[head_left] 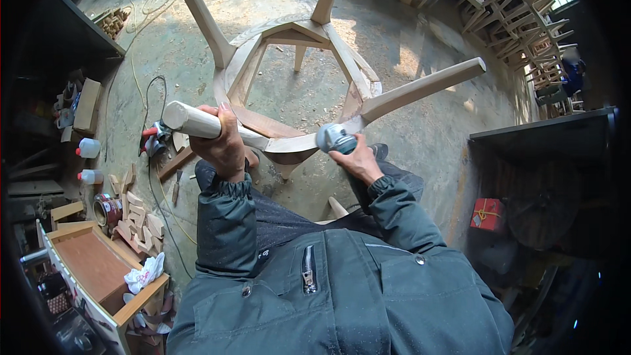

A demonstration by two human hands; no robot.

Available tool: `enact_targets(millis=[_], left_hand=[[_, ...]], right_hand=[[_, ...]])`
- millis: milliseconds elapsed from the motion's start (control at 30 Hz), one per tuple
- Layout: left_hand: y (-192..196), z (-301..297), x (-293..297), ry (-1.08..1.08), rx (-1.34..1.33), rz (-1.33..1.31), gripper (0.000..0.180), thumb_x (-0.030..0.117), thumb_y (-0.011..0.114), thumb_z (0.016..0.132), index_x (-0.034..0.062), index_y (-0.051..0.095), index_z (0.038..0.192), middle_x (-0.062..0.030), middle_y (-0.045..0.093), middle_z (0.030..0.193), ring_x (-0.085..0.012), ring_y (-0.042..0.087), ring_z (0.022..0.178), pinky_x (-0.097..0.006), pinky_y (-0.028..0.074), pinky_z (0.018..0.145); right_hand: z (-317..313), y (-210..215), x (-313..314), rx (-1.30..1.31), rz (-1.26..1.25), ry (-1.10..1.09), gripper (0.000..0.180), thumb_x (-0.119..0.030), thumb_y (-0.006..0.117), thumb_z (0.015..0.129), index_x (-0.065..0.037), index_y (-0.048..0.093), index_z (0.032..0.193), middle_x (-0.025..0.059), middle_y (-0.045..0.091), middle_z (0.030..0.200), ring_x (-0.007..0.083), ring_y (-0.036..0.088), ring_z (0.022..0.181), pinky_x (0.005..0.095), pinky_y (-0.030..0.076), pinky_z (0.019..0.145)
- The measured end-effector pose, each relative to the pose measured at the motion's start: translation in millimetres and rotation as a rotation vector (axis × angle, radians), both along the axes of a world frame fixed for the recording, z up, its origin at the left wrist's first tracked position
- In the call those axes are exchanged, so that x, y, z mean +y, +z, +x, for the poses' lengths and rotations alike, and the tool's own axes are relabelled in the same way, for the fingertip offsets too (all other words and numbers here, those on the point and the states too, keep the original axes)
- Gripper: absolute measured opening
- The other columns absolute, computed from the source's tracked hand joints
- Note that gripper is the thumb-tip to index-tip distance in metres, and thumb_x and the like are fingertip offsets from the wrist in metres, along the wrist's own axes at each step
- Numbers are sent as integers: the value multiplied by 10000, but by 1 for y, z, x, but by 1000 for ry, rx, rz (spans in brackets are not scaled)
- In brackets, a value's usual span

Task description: Sand the edges and joints of a wooden chair frame using an angle grinder.

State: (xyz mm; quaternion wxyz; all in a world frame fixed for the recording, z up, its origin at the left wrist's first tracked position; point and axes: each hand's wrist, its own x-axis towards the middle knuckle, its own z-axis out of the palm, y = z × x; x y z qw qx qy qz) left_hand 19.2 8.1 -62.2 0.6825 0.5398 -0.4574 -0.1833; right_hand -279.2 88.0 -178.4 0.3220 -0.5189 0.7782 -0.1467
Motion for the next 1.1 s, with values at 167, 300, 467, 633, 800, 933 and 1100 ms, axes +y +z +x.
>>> enact_targets(millis=[167, 300, 467, 633, 800, 933, 1100], left_hand=[[-5, 2, -1, -38, -17, -2, 201, 122, 738, 956, 16, 596, 862, -61, 631, 740, -161, 593, 685, -330, 482, 697], [-1, 4, 3, -23, -21, 9, 191, 108, 707, 967, 4, 586, 861, -73, 620, 729, -171, 596, 677, -337, 495, 701], [-6, 4, -2, 6, -67, 0, 196, 116, 696, 968, 4, 583, 852, -73, 610, 715, -174, 590, 671, -341, 489, 697], [-5, 6, -1, 22, -48, -6, 187, 122, 704, 963, 14, 587, 866, -71, 616, 720, -174, 596, 678, -335, 487, 704], [-15, 11, -3, -29, 18, 27, 188, 124, 747, 921, 8, 606, 875, -59, 593, 773, -185, 570, 707, -350, 487, 697], [-6, 3, -2, -34, 29, 0, 180, 82, 766, 894, 7, 605, 869, -50, 601, 766, -174, 573, 694, -337, 487, 690], [-6, 7, 0, -44, 47, -15, 186, 80, 775, 890, 11, 603, 890, -50, 610, 796, -169, 580, 703, -336, 498, 704]], right_hand=[[60, 4, -6, -132, 28, 141, 1013, -564, 832, 751, 39, 413, 1448, 352, 696, 1171, 478, 698, 1123, 484, 547, 995], [48, 3, 4, -139, 62, 145, 1023, -544, 833, 776, 63, 389, 1470, 367, 664, 1219, 475, 686, 1144, 467, 530, 1027], [-31, -5, 11, -18, 51, -122, 1086, -586, 831, 737, 53, 391, 1497, 336, 661, 1271, 436, 673, 1200, 433, 522, 1058], [-54, -1, 9, -44, 49, -183, 1075, -527, 864, 718, 61, 409, 1495, 293, 664, 1280, 384, 685, 1179, 406, 532, 1033], [-38, -4, 2, -105, 51, -187, 1084, -548, 829, 717, 84, 407, 1489, 312, 668, 1286, 423, 678, 1199, 424, 526, 1049], [7, -21, -9, -99, -4, -36, 1030, -556, 822, 768, 64, 393, 1471, 353, 660, 1266, 456, 675, 1194, 470, 527, 1037], [81, 4, -2, -109, 42, 98, 1038, -547, 830, 772, 37, 354, 1485, 361, 682, 1209, 485, 682, 1163, 490, 534, 1024]])
